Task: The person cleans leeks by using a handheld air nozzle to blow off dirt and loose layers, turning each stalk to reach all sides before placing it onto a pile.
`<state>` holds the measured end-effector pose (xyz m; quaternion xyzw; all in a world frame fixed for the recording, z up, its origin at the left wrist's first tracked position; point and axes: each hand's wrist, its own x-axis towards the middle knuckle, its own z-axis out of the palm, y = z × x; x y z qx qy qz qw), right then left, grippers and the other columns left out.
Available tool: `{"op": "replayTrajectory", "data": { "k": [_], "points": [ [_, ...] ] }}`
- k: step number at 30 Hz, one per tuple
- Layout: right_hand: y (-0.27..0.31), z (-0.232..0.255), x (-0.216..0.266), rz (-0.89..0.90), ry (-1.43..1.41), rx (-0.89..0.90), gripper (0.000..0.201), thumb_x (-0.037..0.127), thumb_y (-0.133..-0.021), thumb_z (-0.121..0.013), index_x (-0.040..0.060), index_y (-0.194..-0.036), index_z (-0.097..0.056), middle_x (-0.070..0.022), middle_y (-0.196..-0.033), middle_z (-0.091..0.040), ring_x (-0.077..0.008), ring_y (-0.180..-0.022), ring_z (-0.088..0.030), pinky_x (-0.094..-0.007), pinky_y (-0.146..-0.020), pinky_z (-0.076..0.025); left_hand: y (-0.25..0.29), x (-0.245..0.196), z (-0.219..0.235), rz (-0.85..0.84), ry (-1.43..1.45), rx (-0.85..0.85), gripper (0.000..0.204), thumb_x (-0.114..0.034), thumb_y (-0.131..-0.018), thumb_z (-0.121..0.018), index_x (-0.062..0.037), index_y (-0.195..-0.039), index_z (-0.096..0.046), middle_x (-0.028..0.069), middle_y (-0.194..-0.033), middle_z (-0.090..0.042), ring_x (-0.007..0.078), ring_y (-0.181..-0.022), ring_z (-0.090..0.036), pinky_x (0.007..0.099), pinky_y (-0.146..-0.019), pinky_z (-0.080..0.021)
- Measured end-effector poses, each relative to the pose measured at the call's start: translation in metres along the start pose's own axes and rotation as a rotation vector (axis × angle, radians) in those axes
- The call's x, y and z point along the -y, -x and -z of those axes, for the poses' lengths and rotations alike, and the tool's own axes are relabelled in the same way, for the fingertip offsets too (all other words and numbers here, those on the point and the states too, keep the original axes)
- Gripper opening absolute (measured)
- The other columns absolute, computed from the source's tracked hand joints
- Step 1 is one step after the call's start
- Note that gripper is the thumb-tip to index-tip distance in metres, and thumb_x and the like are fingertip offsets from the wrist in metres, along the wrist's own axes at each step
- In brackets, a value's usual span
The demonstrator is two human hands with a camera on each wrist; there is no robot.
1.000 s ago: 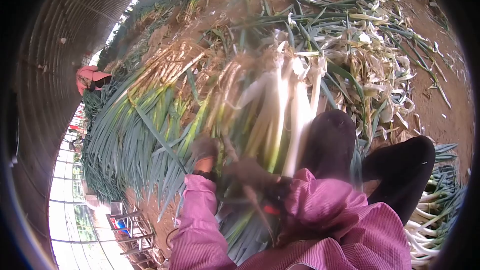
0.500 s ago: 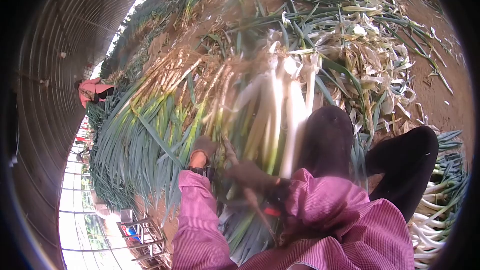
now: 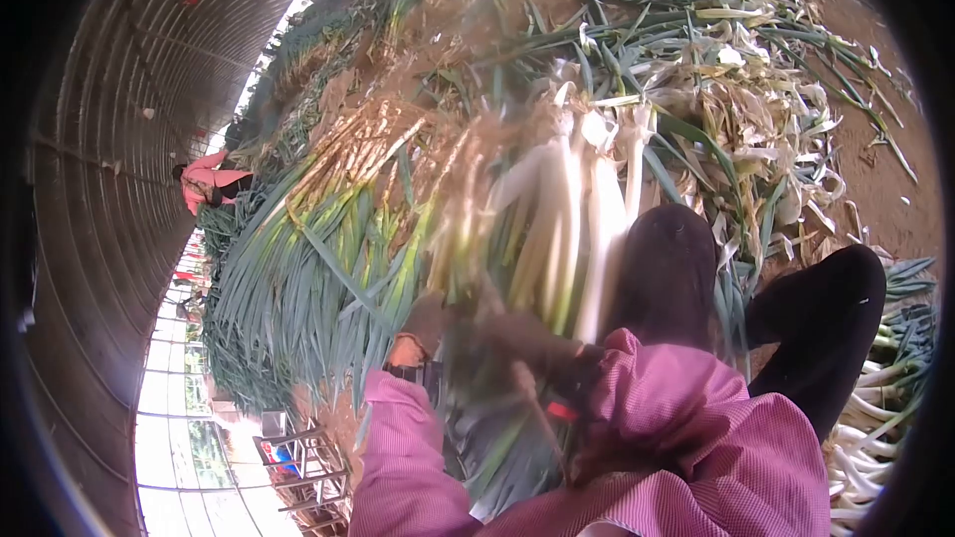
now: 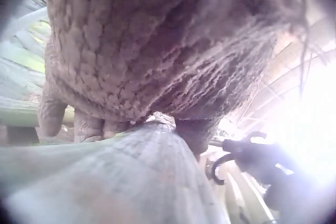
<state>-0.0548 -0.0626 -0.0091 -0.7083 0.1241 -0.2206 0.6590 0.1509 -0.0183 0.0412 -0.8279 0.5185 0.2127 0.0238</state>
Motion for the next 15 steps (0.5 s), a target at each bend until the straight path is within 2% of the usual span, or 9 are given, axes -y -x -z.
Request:
{"op": "replayTrajectory", "data": {
  "k": [1, 3, 5, 6, 9, 10, 11, 13, 15],
  "points": [
    [0.002, 0.011, 0.014, 0.037, 0.156, 0.031, 0.024, 0.018, -0.074, -0.057, 0.0181, -0.096, -0.063, -0.0055, -0.091, -0.063, -0.0256, -0.080, -0.063, -0.0351, -0.068, -0.050, 0.027, -0.040, 0.016, -0.150, -0.087, -0.185, 0.042, -0.037, -0.072, -0.063, 0.0015, -0.087, -0.062, 0.0258, -0.083, -0.060, 0.0415, -0.079, -0.059, 0.0450, -0.069, -0.046],
    [0.004, 0.012, 0.016, 0.117, 0.313, -0.022, 0.024, 0.019, -0.073, -0.058, 0.0180, -0.097, -0.064, -0.0063, -0.088, -0.062, -0.0252, -0.080, -0.063, -0.0354, -0.069, -0.050, 0.021, -0.027, -0.003, -0.164, -0.073, -0.361, 0.043, -0.037, -0.070, -0.065, 0.0009, -0.090, -0.061, 0.0263, -0.084, -0.060, 0.0421, -0.080, -0.059, 0.0454, -0.069, -0.046],
    [0.006, -0.002, -0.001, 0.196, 0.321, -0.193, 0.029, 0.012, -0.063, -0.065, 0.0113, -0.092, -0.067, -0.0095, -0.071, -0.060, -0.0229, -0.070, -0.062, -0.0310, -0.068, -0.050, 0.012, -0.019, -0.018, -0.120, -0.038, -0.483, 0.045, -0.037, -0.069, -0.066, 0.0001, -0.093, -0.060, 0.0265, -0.085, -0.060, 0.0424, -0.081, -0.059, 0.0458, -0.070, -0.046],
    [0.010, -0.006, 0.001, 0.205, 0.268, -0.180, 0.030, 0.012, -0.063, -0.065, 0.0111, -0.092, -0.066, -0.0092, -0.073, -0.061, -0.0227, -0.070, -0.062, -0.0313, -0.068, -0.050, 0.007, -0.024, -0.019, -0.069, -0.008, -0.513, 0.046, -0.037, -0.068, -0.066, -0.0004, -0.095, -0.059, 0.0265, -0.086, -0.060, 0.0425, -0.083, -0.059, 0.0460, -0.071, -0.046],
    [0.013, -0.012, 0.005, 0.077, 0.051, -0.133, 0.030, 0.009, -0.065, -0.064, 0.0101, -0.094, -0.066, -0.0084, -0.081, -0.061, -0.0209, -0.073, -0.061, -0.0304, -0.068, -0.049, -0.012, -0.043, -0.010, -0.005, -0.029, -0.570, 0.047, -0.036, -0.069, -0.066, -0.0020, -0.101, -0.057, 0.0263, -0.088, -0.061, 0.0421, -0.087, -0.058, 0.0464, -0.074, -0.046],
    [0.015, -0.009, 0.015, -0.069, -0.062, -0.104, 0.028, 0.007, -0.067, -0.062, 0.0094, -0.095, -0.066, -0.0082, -0.086, -0.061, -0.0194, -0.075, -0.061, -0.0288, -0.068, -0.049, -0.016, -0.053, -0.002, 0.002, -0.055, -0.582, 0.047, -0.035, -0.069, -0.066, -0.0026, -0.102, -0.057, 0.0262, -0.089, -0.061, 0.0419, -0.089, -0.058, 0.0466, -0.075, -0.046],
    [0.017, -0.007, 0.024, -0.215, -0.178, -0.073, 0.028, 0.005, -0.069, -0.060, 0.0088, -0.096, -0.066, -0.0080, -0.090, -0.061, -0.0179, -0.078, -0.061, -0.0272, -0.069, -0.049, -0.020, -0.062, 0.007, 0.062, -0.061, -0.467, 0.045, -0.033, -0.073, -0.061, -0.0034, -0.107, -0.055, 0.0242, -0.096, -0.059, 0.0388, -0.092, -0.057, 0.0451, -0.077, -0.046],
    [0.018, -0.006, 0.026, -0.243, -0.205, -0.040, 0.027, 0.003, -0.071, -0.059, 0.0082, -0.096, -0.065, -0.0074, -0.093, -0.061, -0.0164, -0.080, -0.060, -0.0257, -0.069, -0.049, -0.030, -0.064, 0.008, 0.101, -0.071, -0.356, 0.045, -0.033, -0.073, -0.061, -0.0034, -0.106, -0.056, 0.0242, -0.096, -0.059, 0.0392, -0.092, -0.057, 0.0452, -0.077, -0.046],
    [0.020, -0.005, 0.021, -0.006, -0.024, -0.043, 0.026, 0.004, -0.070, -0.058, 0.0082, -0.095, -0.065, -0.0067, -0.090, -0.062, -0.0161, -0.079, -0.060, -0.0257, -0.067, -0.049, -0.042, -0.058, -0.001, 0.074, -0.080, -0.378, 0.044, -0.033, -0.073, -0.061, -0.0034, -0.105, -0.056, 0.0242, -0.095, -0.060, 0.0397, -0.091, -0.057, 0.0454, -0.077, -0.046]
  ]
}}
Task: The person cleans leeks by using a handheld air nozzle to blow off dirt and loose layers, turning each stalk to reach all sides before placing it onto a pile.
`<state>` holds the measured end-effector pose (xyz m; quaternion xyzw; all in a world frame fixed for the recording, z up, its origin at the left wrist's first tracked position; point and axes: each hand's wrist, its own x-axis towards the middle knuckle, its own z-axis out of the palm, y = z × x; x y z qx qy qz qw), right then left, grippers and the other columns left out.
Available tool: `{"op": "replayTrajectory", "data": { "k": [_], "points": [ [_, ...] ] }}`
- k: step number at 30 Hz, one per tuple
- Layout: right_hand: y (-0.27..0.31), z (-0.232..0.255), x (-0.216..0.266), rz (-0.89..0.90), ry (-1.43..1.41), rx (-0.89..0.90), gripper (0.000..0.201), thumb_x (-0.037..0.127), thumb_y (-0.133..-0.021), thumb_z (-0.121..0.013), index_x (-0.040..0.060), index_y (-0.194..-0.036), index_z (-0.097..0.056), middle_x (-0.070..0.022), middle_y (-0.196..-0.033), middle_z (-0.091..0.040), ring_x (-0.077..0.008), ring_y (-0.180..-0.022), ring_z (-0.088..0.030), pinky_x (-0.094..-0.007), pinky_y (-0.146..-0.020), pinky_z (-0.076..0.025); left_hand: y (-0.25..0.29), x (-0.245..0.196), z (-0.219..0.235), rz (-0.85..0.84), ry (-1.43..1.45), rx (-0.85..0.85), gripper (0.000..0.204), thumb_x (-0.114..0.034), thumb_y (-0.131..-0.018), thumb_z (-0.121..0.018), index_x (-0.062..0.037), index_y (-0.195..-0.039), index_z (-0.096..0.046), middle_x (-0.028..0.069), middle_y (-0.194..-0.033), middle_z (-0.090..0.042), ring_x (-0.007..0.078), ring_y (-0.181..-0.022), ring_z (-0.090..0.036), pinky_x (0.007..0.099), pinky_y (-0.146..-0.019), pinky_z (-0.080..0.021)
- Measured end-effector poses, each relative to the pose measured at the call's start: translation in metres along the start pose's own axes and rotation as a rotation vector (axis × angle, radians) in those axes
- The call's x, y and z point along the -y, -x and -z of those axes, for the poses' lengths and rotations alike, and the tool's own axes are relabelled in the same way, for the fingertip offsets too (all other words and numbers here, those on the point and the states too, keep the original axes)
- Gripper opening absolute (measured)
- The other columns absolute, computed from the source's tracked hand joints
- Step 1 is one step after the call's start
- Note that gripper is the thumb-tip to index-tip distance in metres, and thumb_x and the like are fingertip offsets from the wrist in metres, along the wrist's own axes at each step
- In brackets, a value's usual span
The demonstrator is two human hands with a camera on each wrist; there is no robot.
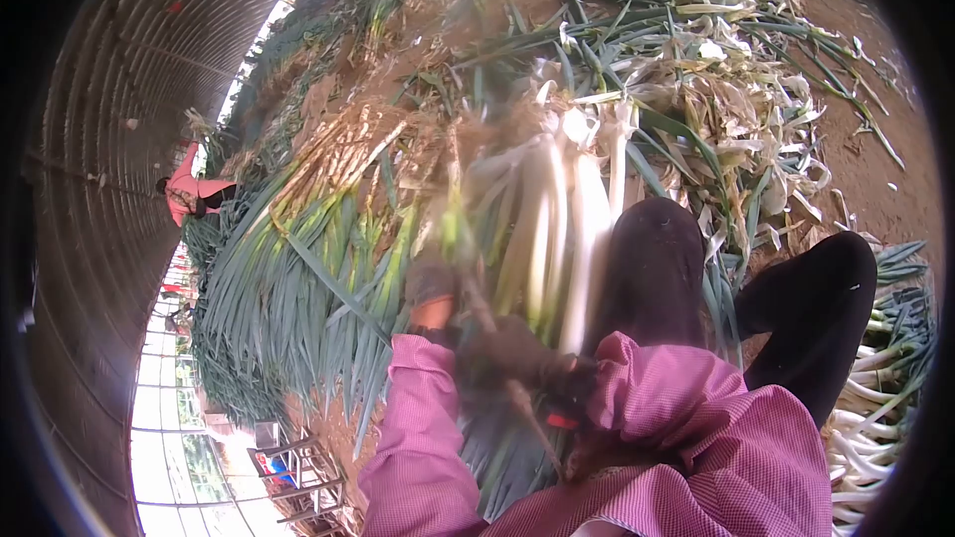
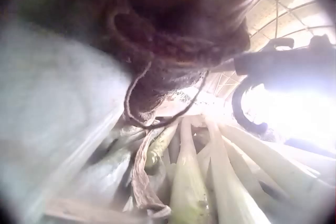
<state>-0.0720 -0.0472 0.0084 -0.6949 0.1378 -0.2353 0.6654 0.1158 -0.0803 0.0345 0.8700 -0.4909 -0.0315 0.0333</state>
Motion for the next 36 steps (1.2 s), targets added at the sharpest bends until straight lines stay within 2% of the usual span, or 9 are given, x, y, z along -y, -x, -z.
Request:
{"op": "replayTrajectory", "data": {
  "k": [4, 7, 9, 13, 16, 19, 22, 32, 36],
  "points": [
    [0.000, -0.022, -0.033, -0.134, -0.046, -0.076, 0.026, 0.004, -0.071, -0.057, 0.0078, -0.096, -0.064, -0.0075, -0.086, -0.061, -0.0174, -0.076, -0.060, -0.0274, -0.066, -0.049, -0.006, 0.010, -0.026, -0.069, 0.026, -0.113, 0.043, -0.034, -0.073, -0.061, -0.0035, -0.103, -0.058, 0.0242, -0.094, -0.060, 0.0406, -0.091, -0.057, 0.0457, -0.077, -0.046],
    [-0.004, -0.028, -0.056, 0.000, 0.301, -0.163, 0.025, 0.005, -0.070, -0.058, 0.0072, -0.095, -0.064, -0.0095, -0.085, -0.060, -0.0211, -0.077, -0.060, -0.0296, -0.068, -0.049, -0.007, 0.011, -0.034, -0.120, 0.064, -0.204, 0.042, -0.034, -0.073, -0.061, -0.0035, -0.102, -0.058, 0.0242, -0.093, -0.061, 0.0413, -0.090, -0.057, 0.0459, -0.076, -0.046],
    [-0.004, -0.005, -0.013, 0.092, 0.627, -0.100, 0.024, 0.005, -0.070, -0.059, 0.0071, -0.093, -0.064, -0.0109, -0.087, -0.060, -0.0248, -0.078, -0.060, -0.0313, -0.069, -0.049, -0.006, 0.011, -0.033, -0.153, 0.083, -0.206, 0.042, -0.035, -0.073, -0.061, -0.0035, -0.101, -0.059, 0.0242, -0.092, -0.061, 0.0418, -0.090, -0.057, 0.0460, -0.076, -0.045],
    [-0.003, -0.003, -0.005, -0.094, 0.185, -0.106, 0.022, 0.009, -0.071, -0.057, 0.0092, -0.092, -0.064, -0.0149, -0.092, -0.060, -0.0314, -0.080, -0.060, -0.0361, -0.072, -0.049, -0.004, 0.015, -0.016, -0.154, 0.059, 0.134, 0.040, -0.036, -0.074, -0.060, -0.0021, -0.095, -0.062, 0.0237, -0.093, -0.061, 0.0415, -0.089, -0.058, 0.0463, -0.075, -0.045],
    [-0.008, 0.001, -0.017, 0.025, 0.416, -0.055, 0.023, 0.017, -0.079, -0.051, 0.0134, -0.099, -0.063, -0.0190, -0.099, -0.057, -0.0353, -0.080, -0.061, -0.0401, -0.076, -0.050, 0.011, 0.021, -0.016, -0.324, -0.081, 0.104, 0.039, -0.036, -0.075, -0.059, -0.0006, -0.091, -0.062, 0.0244, -0.092, -0.061, 0.0403, -0.088, -0.058, 0.0467, -0.074, -0.045],
    [-0.012, 0.006, -0.019, 0.041, 0.520, -0.005, 0.022, 0.017, -0.080, -0.051, 0.0157, -0.098, -0.064, -0.0170, -0.099, -0.058, -0.0346, -0.081, -0.062, -0.0397, -0.074, -0.051, 0.025, 0.013, -0.023, -0.078, -0.068, 0.052, 0.037, -0.034, -0.075, -0.058, -0.0006, -0.091, -0.062, 0.0247, -0.091, -0.061, 0.0397, -0.087, -0.058, 0.0472, -0.073, -0.045],
    [-0.016, 0.008, -0.011, -0.062, 0.516, -0.012, 0.022, 0.018, -0.080, -0.051, 0.0165, -0.097, -0.064, -0.0143, -0.096, -0.060, -0.0324, -0.081, -0.062, -0.0393, -0.074, -0.051, 0.037, 0.012, -0.015, -0.154, -0.109, 0.245, 0.035, -0.033, -0.076, -0.057, -0.0011, -0.088, -0.062, 0.0238, -0.088, -0.061, 0.0399, -0.087, -0.059, 0.0468, -0.070, -0.046],
    [-0.034, 0.006, -0.041, -0.077, 0.019, -0.221, 0.020, 0.016, -0.073, -0.054, 0.0139, -0.091, -0.063, -0.0109, -0.079, -0.062, -0.0305, -0.072, -0.061, -0.0374, -0.065, -0.049, 0.080, 0.036, -0.039, -0.207, -0.091, -0.007, 0.034, -0.036, -0.080, -0.053, -0.0059, -0.096, -0.058, 0.0216, -0.084, -0.062, 0.0407, -0.079, -0.060, 0.0481, -0.066, -0.047],
    [-0.039, 0.022, -0.037, 0.285, 0.410, -0.248, 0.016, 0.014, -0.071, -0.055, 0.0124, -0.084, -0.063, -0.0108, -0.071, -0.060, -0.0309, -0.065, -0.060, -0.0373, -0.058, -0.047, 0.100, 0.041, -0.038, -0.169, -0.100, -0.068, 0.034, -0.036, -0.082, -0.052, -0.0072, -0.099, -0.057, 0.0215, -0.084, -0.062, 0.0409, -0.077, -0.060, 0.0488, -0.065, -0.047]
  ]
}}
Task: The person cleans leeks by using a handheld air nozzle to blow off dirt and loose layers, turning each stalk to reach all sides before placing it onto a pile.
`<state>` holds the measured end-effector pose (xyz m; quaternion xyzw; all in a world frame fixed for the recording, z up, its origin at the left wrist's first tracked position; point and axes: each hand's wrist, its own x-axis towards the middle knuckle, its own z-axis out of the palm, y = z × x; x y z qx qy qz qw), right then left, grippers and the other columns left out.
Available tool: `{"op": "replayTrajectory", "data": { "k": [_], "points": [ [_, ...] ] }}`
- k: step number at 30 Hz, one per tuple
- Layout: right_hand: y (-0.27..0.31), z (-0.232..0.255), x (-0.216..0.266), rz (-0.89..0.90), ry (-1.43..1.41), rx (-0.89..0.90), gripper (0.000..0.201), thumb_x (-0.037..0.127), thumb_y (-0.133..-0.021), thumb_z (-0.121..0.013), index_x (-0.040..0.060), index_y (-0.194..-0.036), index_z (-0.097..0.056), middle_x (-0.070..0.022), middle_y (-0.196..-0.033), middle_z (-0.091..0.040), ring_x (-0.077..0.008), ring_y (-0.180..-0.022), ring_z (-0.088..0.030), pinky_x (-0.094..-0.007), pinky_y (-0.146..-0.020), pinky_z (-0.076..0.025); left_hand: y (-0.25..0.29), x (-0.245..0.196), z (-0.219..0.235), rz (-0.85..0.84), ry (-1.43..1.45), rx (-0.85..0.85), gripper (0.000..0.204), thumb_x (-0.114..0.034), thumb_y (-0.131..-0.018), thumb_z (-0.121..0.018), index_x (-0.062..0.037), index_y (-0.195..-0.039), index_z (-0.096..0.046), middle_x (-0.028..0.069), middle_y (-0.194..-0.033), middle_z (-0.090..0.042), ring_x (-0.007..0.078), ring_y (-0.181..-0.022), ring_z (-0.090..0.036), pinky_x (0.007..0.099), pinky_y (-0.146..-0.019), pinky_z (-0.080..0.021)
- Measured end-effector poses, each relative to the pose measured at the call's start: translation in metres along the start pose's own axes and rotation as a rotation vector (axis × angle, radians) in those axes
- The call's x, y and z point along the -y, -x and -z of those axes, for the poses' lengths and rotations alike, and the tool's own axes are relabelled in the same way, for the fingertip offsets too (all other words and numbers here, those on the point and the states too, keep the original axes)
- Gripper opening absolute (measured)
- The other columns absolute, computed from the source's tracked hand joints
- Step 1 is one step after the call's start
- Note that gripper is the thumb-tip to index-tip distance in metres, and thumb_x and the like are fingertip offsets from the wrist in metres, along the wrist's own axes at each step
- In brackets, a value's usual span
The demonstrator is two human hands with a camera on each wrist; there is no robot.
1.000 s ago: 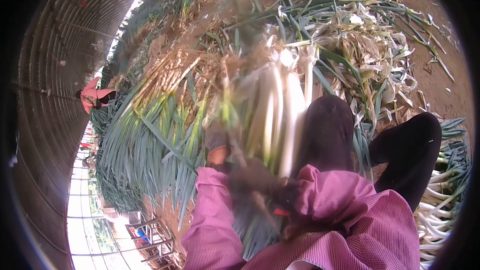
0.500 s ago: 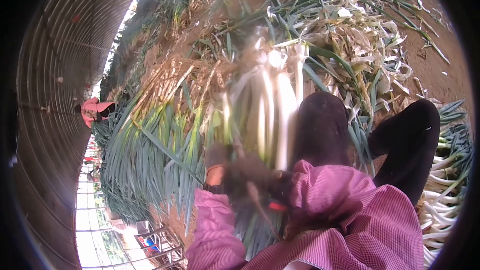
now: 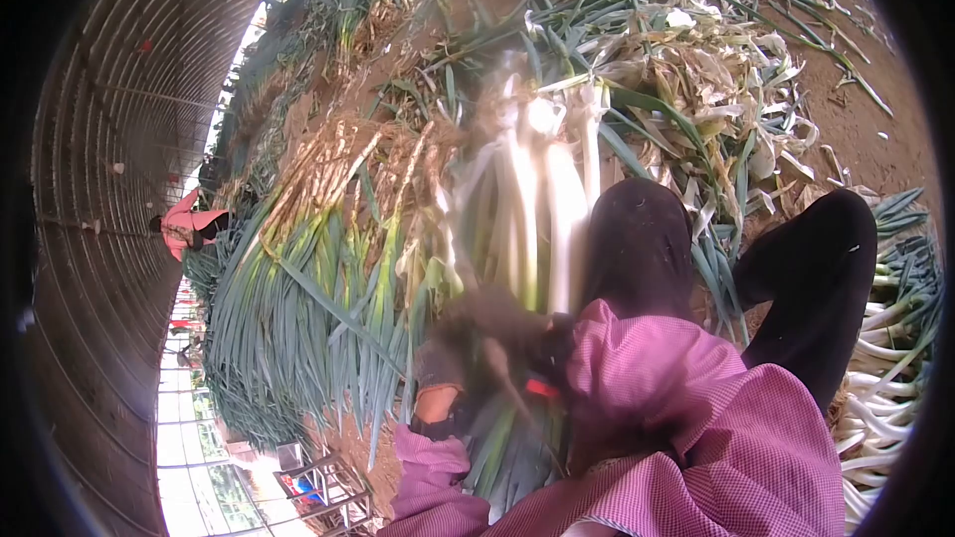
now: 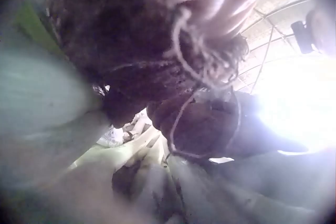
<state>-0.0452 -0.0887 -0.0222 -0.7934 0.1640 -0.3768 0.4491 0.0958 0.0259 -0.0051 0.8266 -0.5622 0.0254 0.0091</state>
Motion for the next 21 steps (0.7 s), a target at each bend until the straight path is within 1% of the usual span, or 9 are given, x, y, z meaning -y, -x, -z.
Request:
{"op": "replayTrajectory", "data": {
  "k": [3, 6, 9, 12, 15, 17, 18, 20, 21],
  "points": [
    [-0.006, 0.002, -0.004, 0.025, 0.088, 0.044, 0.015, 0.016, -0.070, -0.057, 0.0122, -0.083, -0.062, -0.0116, -0.069, -0.059, -0.0304, -0.064, -0.059, -0.0375, -0.057, -0.046, 0.012, 0.001, -0.006, 0.014, -0.021, -0.047, 0.034, -0.037, -0.083, -0.051, -0.0082, -0.101, -0.056, 0.0215, -0.084, -0.062, 0.0410, -0.076, -0.060, 0.0492, -0.065, -0.047],
    [-0.015, -0.011, -0.024, -0.048, -0.105, 0.006, 0.015, 0.017, -0.069, -0.058, 0.0115, -0.082, -0.062, -0.0124, -0.068, -0.059, -0.0305, -0.064, -0.059, -0.0387, -0.058, -0.047, 0.021, 0.001, 0.000, -0.078, -0.067, 0.011, 0.036, -0.037, -0.084, -0.050, -0.0095, -0.106, -0.053, 0.0222, -0.084, -0.062, 0.0415, -0.077, -0.060, 0.0498, -0.065, -0.047],
    [-0.024, -0.014, -0.041, 0.150, -0.132, -0.149, 0.017, 0.018, -0.069, -0.059, 0.0112, -0.084, -0.062, -0.0126, -0.071, -0.060, -0.0315, -0.066, -0.059, -0.0392, -0.059, -0.047, 0.033, 0.001, 0.004, -0.077, -0.067, 0.066, 0.039, -0.036, -0.084, -0.050, -0.0110, -0.114, -0.049, 0.0226, -0.083, -0.062, 0.0420, -0.077, -0.060, 0.0501, -0.064, -0.047],
    [-0.035, -0.021, -0.054, 0.040, -0.218, -0.063, 0.019, 0.017, -0.069, -0.058, 0.0110, -0.087, -0.062, -0.0136, -0.074, -0.061, -0.0329, -0.069, -0.059, -0.0386, -0.061, -0.047, 0.041, 0.008, -0.003, -0.080, -0.014, 0.074, 0.043, -0.035, -0.084, -0.050, -0.0119, -0.120, -0.046, 0.0226, -0.083, -0.062, 0.0426, -0.075, -0.060, 0.0505, -0.064, -0.047],
    [-0.042, -0.022, -0.060, -0.063, -0.237, -0.048, 0.023, 0.019, -0.070, -0.058, 0.0110, -0.091, -0.062, -0.0141, -0.075, -0.061, -0.0330, -0.070, -0.059, -0.0379, -0.061, -0.047, 0.038, 0.011, -0.006, -0.086, 0.005, 0.104, 0.045, -0.034, -0.083, -0.050, -0.0123, -0.123, -0.044, 0.0220, -0.082, -0.062, 0.0417, -0.075, -0.061, 0.0501, -0.063, -0.047],
    [-0.044, -0.021, -0.055, -0.080, -0.156, -0.014, 0.024, 0.019, -0.071, -0.057, 0.0108, -0.093, -0.062, -0.0138, -0.075, -0.061, -0.0324, -0.070, -0.060, -0.0374, -0.062, -0.047, 0.026, 0.002, -0.002, -0.039, -0.019, 0.200, 0.048, -0.034, -0.084, -0.049, -0.0103, -0.125, -0.042, 0.0222, -0.098, -0.056, 0.0405, -0.089, -0.055, 0.0473, -0.074, -0.044],
    [-0.042, -0.020, -0.051, -0.112, -0.153, 0.030, 0.024, 0.018, -0.072, -0.057, 0.0107, -0.094, -0.062, -0.0133, -0.075, -0.061, -0.0316, -0.071, -0.060, -0.0369, -0.062, -0.048, 0.012, -0.015, 0.010, 0.007, -0.042, 0.283, 0.050, -0.033, -0.085, -0.048, -0.0082, -0.127, -0.041, 0.0228, -0.114, -0.048, 0.0399, -0.104, -0.049, 0.0449, -0.085, -0.040],
    [-0.036, -0.019, -0.041, -0.204, -0.198, 0.137, 0.023, 0.017, -0.074, -0.056, 0.0107, -0.096, -0.062, -0.0121, -0.076, -0.062, -0.0300, -0.072, -0.061, -0.0360, -0.064, -0.048, -0.001, -0.017, 0.008, -0.041, -0.125, 0.214, 0.047, -0.031, -0.084, -0.048, -0.0078, -0.125, -0.044, 0.0219, -0.112, -0.049, 0.0383, -0.101, -0.049, 0.0427, -0.083, -0.040],
    [-0.033, -0.017, -0.036, -0.265, -0.242, 0.198, 0.023, 0.016, -0.076, -0.056, 0.0107, -0.097, -0.062, -0.0113, -0.076, -0.062, -0.0290, -0.073, -0.061, -0.0355, -0.065, -0.049, -0.008, -0.001, -0.008, -0.142, -0.184, 0.059, 0.042, -0.029, -0.083, -0.050, -0.0096, -0.120, -0.048, 0.0205, -0.095, -0.056, 0.0373, -0.084, -0.055, 0.0430, -0.070, -0.044]
  ]
}}
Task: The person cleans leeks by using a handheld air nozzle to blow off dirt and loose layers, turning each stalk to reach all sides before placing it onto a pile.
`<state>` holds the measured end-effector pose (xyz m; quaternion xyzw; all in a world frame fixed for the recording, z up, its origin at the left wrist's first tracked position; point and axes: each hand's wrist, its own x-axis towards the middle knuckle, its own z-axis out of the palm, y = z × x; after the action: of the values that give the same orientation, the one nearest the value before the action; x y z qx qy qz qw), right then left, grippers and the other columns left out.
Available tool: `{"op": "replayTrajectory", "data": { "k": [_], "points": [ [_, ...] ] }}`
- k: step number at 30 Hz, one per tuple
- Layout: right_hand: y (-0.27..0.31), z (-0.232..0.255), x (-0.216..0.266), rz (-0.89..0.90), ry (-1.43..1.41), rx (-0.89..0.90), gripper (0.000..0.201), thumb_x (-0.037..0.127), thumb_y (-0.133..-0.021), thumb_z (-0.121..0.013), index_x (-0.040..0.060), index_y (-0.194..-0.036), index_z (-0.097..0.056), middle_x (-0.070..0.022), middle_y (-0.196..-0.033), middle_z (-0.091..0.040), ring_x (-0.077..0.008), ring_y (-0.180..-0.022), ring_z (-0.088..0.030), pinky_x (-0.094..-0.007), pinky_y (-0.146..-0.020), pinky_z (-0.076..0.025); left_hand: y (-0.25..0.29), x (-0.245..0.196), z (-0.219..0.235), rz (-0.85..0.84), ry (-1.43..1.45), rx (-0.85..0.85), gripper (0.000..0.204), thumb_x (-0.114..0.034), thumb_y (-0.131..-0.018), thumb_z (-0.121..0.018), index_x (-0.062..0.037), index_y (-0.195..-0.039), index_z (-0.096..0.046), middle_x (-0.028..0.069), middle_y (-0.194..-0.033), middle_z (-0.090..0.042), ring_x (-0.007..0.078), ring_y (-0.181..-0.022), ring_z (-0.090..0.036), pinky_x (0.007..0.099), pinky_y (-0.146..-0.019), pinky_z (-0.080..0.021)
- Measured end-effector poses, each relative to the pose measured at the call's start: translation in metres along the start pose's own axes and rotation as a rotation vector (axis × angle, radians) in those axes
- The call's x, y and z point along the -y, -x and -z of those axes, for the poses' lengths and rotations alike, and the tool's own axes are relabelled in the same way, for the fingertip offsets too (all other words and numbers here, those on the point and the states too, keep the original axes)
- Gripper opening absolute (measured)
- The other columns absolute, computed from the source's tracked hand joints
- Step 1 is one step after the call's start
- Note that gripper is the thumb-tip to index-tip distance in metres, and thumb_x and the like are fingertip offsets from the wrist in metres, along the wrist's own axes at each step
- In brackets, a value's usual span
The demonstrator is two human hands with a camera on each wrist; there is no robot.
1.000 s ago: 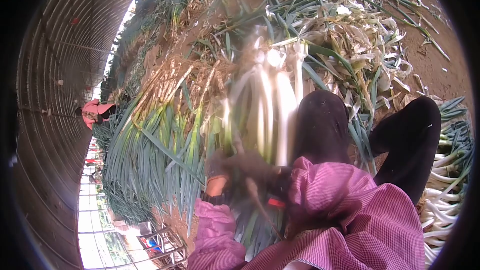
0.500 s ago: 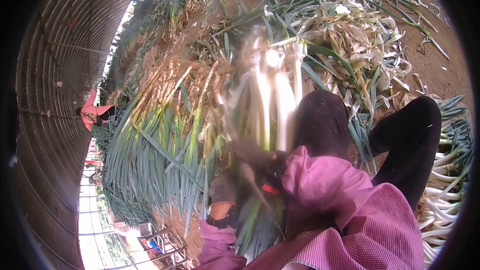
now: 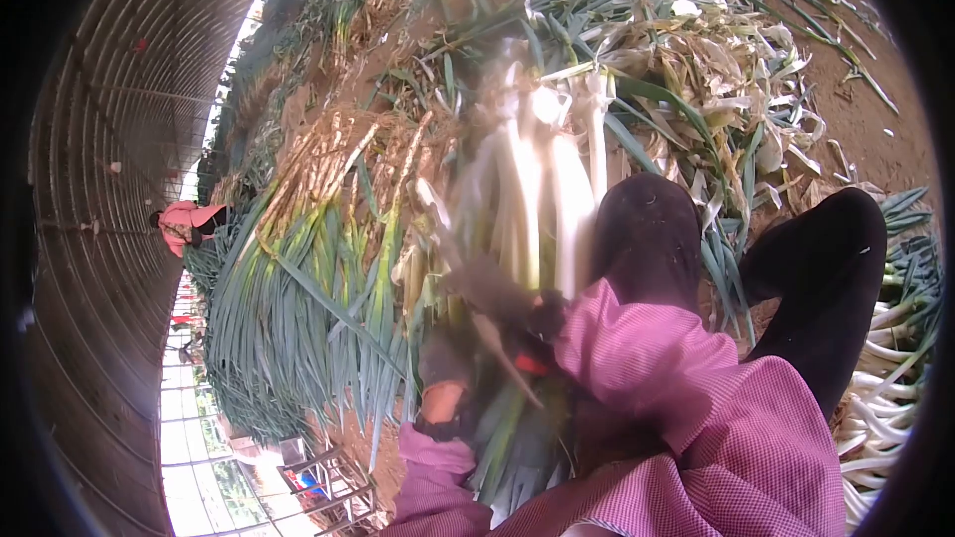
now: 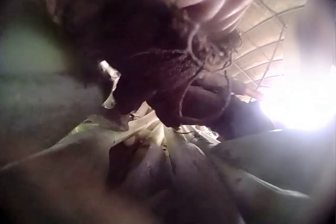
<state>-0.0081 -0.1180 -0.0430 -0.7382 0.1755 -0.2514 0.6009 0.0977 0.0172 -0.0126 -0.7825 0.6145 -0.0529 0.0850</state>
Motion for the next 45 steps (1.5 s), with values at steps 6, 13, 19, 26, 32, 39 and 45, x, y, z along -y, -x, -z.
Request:
{"op": "replayTrajectory", "data": {
  "k": [6, 13, 19, 26, 32, 39, 45],
  "points": [
    [0.025, -0.015, 0.000, 0.211, 0.167, -0.095, 0.021, 0.014, -0.074, -0.058, 0.0191, -0.092, -0.067, -0.0098, -0.083, -0.064, -0.0284, -0.076, -0.063, -0.0383, -0.067, -0.049, -0.045, 0.037, 0.048, -0.007, 0.085, 0.204, 0.026, -0.022, -0.080, -0.051, -0.0104, -0.100, -0.063, 0.0167, -0.074, -0.062, 0.0319, -0.064, -0.059, 0.0378, -0.059, -0.048],
    [0.035, -0.002, 0.021, 0.059, -0.063, -0.071, 0.019, 0.018, -0.073, -0.060, 0.0182, -0.090, -0.068, -0.0117, -0.088, -0.065, -0.0276, -0.082, -0.063, -0.0359, -0.076, -0.048, -0.061, 0.032, 0.023, 0.116, 0.173, 0.221, 0.025, -0.022, -0.081, -0.051, -0.0082, -0.098, -0.063, 0.0146, -0.076, -0.062, 0.0290, -0.068, -0.060, 0.0359, -0.061, -0.047],
    [0.040, -0.010, 0.008, 0.095, -0.131, -0.226, 0.018, 0.014, -0.070, -0.056, 0.0111, -0.086, -0.062, -0.0101, -0.074, -0.061, -0.0291, -0.066, -0.060, -0.0367, -0.061, -0.047, -0.032, 0.015, 0.011, 0.125, 0.221, 0.099, 0.025, -0.022, -0.081, -0.052, -0.0064, -0.096, -0.063, 0.0128, -0.079, -0.062, 0.0265, -0.070, -0.060, 0.0342, -0.063, -0.047],
    [0.031, 0.002, 0.008, 0.362, 0.143, -0.241, 0.011, 0.016, -0.069, -0.057, 0.0091, -0.077, -0.057, -0.0109, -0.065, -0.056, -0.0324, -0.060, -0.056, -0.0393, -0.054, -0.043, 0.027, 0.004, 0.012, 0.200, 0.481, -0.006, 0.024, -0.022, -0.081, -0.053, -0.0043, -0.094, -0.063, 0.0108, -0.081, -0.062, 0.0236, -0.074, -0.060, 0.0323, -0.066, -0.047],
    [0.022, -0.001, -0.003, 0.302, -0.041, -0.232, 0.014, 0.018, -0.070, -0.059, 0.0079, -0.080, -0.059, -0.0114, -0.064, -0.056, -0.0300, -0.057, -0.055, -0.0389, -0.052, -0.042, 0.051, -0.004, 0.039, 0.650, 1.399, 0.254, 0.027, -0.022, -0.082, -0.054, -0.0005, -0.098, -0.062, 0.0078, -0.088, -0.062, 0.0190, -0.079, -0.060, 0.0293, -0.070, -0.046],
    [0.032, 0.017, 0.024, 0.460, -0.333, -0.183, 0.025, 0.027, -0.080, -0.060, 0.0023, -0.081, -0.059, -0.0008, -0.064, -0.053, -0.0121, -0.051, -0.050, -0.0289, -0.046, -0.039, 0.064, 0.004, 0.053, 0.823, 1.802, 0.273, 0.021, -0.019, -0.085, -0.050, -0.0014, -0.092, -0.059, 0.0057, -0.079, -0.058, 0.0160, -0.069, -0.056, 0.0288, -0.062, -0.045],
    [0.046, 0.034, 0.042, -0.409, -1.467, 0.215, 0.021, 0.025, -0.082, -0.059, 0.0050, -0.076, -0.058, -0.0011, -0.061, -0.046, -0.0104, -0.047, -0.041, -0.0257, -0.041, -0.029, 0.063, -0.005, 0.066, 0.676, 1.819, 0.256, 0.027, -0.026, -0.082, -0.052, -0.0006, -0.088, -0.059, 0.0077, -0.070, -0.057, 0.0168, -0.058, -0.053, 0.0287, -0.054, -0.043]
  ]
}}
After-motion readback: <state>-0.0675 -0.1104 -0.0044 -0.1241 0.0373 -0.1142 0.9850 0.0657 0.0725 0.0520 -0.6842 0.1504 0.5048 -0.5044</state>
